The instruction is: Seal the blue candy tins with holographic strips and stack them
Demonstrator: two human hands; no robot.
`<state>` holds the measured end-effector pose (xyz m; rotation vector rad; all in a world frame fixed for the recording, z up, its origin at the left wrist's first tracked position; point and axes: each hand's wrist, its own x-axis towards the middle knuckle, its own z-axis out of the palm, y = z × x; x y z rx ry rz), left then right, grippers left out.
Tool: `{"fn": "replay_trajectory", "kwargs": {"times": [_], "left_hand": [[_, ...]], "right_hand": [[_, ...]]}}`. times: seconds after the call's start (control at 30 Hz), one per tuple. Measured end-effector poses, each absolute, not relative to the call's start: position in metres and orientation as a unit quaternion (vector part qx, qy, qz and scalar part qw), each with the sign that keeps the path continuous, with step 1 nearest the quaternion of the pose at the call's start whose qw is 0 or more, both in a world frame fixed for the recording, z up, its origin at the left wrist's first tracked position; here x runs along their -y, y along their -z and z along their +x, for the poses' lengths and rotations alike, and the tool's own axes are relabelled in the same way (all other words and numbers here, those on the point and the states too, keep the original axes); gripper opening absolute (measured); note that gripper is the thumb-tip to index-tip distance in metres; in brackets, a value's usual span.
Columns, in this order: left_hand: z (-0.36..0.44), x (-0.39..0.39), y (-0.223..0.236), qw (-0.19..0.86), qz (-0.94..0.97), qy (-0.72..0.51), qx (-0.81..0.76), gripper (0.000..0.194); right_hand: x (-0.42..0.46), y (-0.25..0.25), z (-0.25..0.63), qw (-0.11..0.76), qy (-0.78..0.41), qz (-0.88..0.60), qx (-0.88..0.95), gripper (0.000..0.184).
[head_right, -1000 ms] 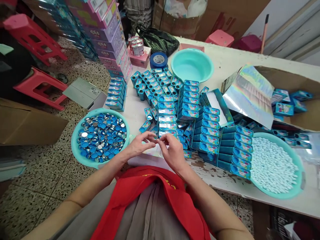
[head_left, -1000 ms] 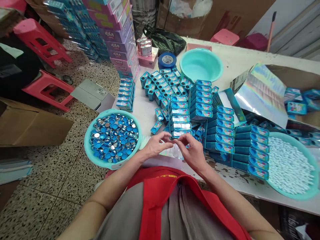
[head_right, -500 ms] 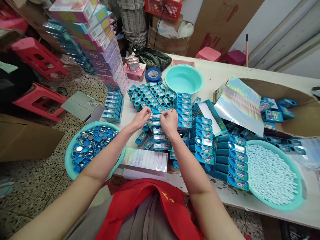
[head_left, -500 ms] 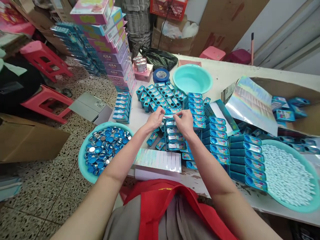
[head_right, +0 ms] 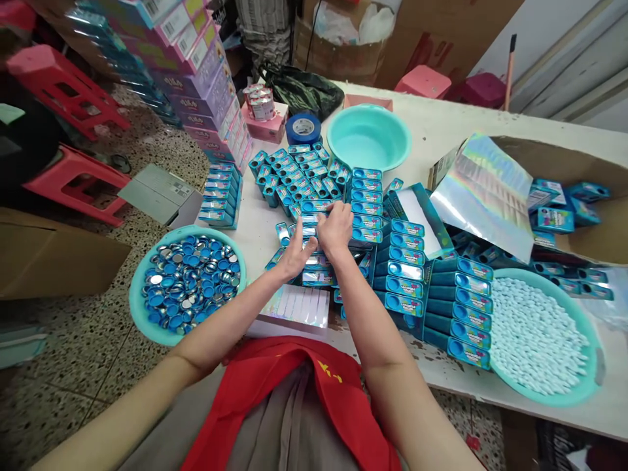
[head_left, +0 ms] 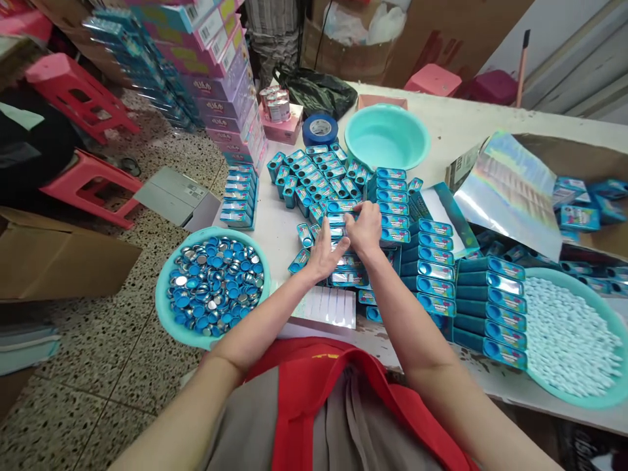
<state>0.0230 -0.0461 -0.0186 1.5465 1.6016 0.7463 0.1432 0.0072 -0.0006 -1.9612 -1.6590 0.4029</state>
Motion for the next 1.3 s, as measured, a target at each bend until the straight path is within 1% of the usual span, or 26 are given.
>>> {"fn": "replay_trajectory", "kwargs": {"times": [0.07, 0.13, 0.2, 0.3, 0.37, 0.43, 0.5, 0.53, 0.6, 0.7, 0.77, 0.83, 0.9, 1.0, 1.07, 1.13, 1.23, 1.3], "left_hand": [[0.013, 0.051, 0.011, 0.400, 0.631, -0.232, -0.623, 0.061], [-0.007, 0.058, 0.005, 0.401, 0.656, -0.178, -0.614, 0.052], [-0.032, 0.070, 0.003, 0.387, 0.699, -0.114, -0.591, 0.045], [-0.057, 0.100, 0.007, 0.331, 0.753, 0.006, -0.569, 0.029], [-0.060, 0.119, 0.013, 0.289, 0.762, 0.069, -0.575, 0.022], [-0.057, 0.132, 0.019, 0.267, 0.761, 0.098, -0.583, 0.021], [-0.052, 0.139, 0.023, 0.258, 0.760, 0.099, -0.589, 0.022], [-0.051, 0.140, 0.024, 0.256, 0.760, 0.093, -0.591, 0.024], [-0.051, 0.141, 0.026, 0.265, 0.757, 0.083, -0.592, 0.028], [-0.053, 0.140, 0.029, 0.308, 0.743, 0.078, -0.589, 0.030], [-0.054, 0.139, 0.031, 0.328, 0.728, 0.074, -0.598, 0.030], [-0.053, 0.139, 0.032, 0.332, 0.716, 0.065, -0.610, 0.029], [-0.050, 0.138, 0.034, 0.334, 0.710, 0.062, -0.617, 0.030], [-0.046, 0.137, 0.034, 0.330, 0.707, 0.061, -0.622, 0.030], [-0.044, 0.135, 0.035, 0.329, 0.703, 0.055, -0.628, 0.030], [-0.043, 0.134, 0.037, 0.333, 0.695, 0.048, -0.635, 0.029], [-0.044, 0.136, 0.037, 0.337, 0.681, 0.006, -0.651, 0.026], [-0.045, 0.140, 0.031, 0.336, 0.656, -0.095, -0.670, 0.025]], "right_hand": [[-0.009, 0.001, 0.144, 0.267, -0.149, -0.728, 0.614, 0.011], [-0.007, -0.002, 0.148, 0.291, -0.142, -0.711, 0.625, 0.018], [0.006, -0.008, 0.151, 0.343, -0.114, -0.672, 0.647, 0.023], [0.050, -0.018, 0.149, 0.420, -0.073, -0.567, 0.705, 0.019], [0.090, -0.018, 0.140, 0.427, -0.114, -0.476, 0.760, 0.017], [0.128, -0.009, 0.129, 0.385, -0.193, -0.403, 0.807, 0.021], [0.156, 0.008, 0.118, 0.324, -0.234, -0.398, 0.825, 0.024], [0.165, 0.018, 0.114, 0.290, -0.235, -0.416, 0.829, 0.027], [0.175, 0.039, 0.109, 0.216, -0.211, -0.459, 0.836, 0.033], [0.177, 0.062, 0.109, 0.115, -0.167, -0.490, 0.848, 0.045], [0.178, 0.071, 0.112, 0.084, -0.151, -0.479, 0.861, 0.051], [0.181, 0.075, 0.116, 0.072, -0.137, -0.456, 0.877, 0.057], [0.185, 0.075, 0.120, 0.062, -0.123, -0.436, 0.889, 0.059], [0.190, 0.071, 0.123, 0.059, -0.095, -0.425, 0.898, 0.051], [0.190, 0.064, 0.123, 0.083, -0.084, -0.414, 0.903, 0.037], [0.189, 0.051, 0.124, 0.124, -0.098, -0.409, 0.899, 0.022], [0.184, 0.022, 0.127, 0.204, -0.185, -0.446, 0.852, 0.018], [0.177, -0.002, 0.129, 0.263, -0.264, -0.487, 0.790, 0.016]]}}
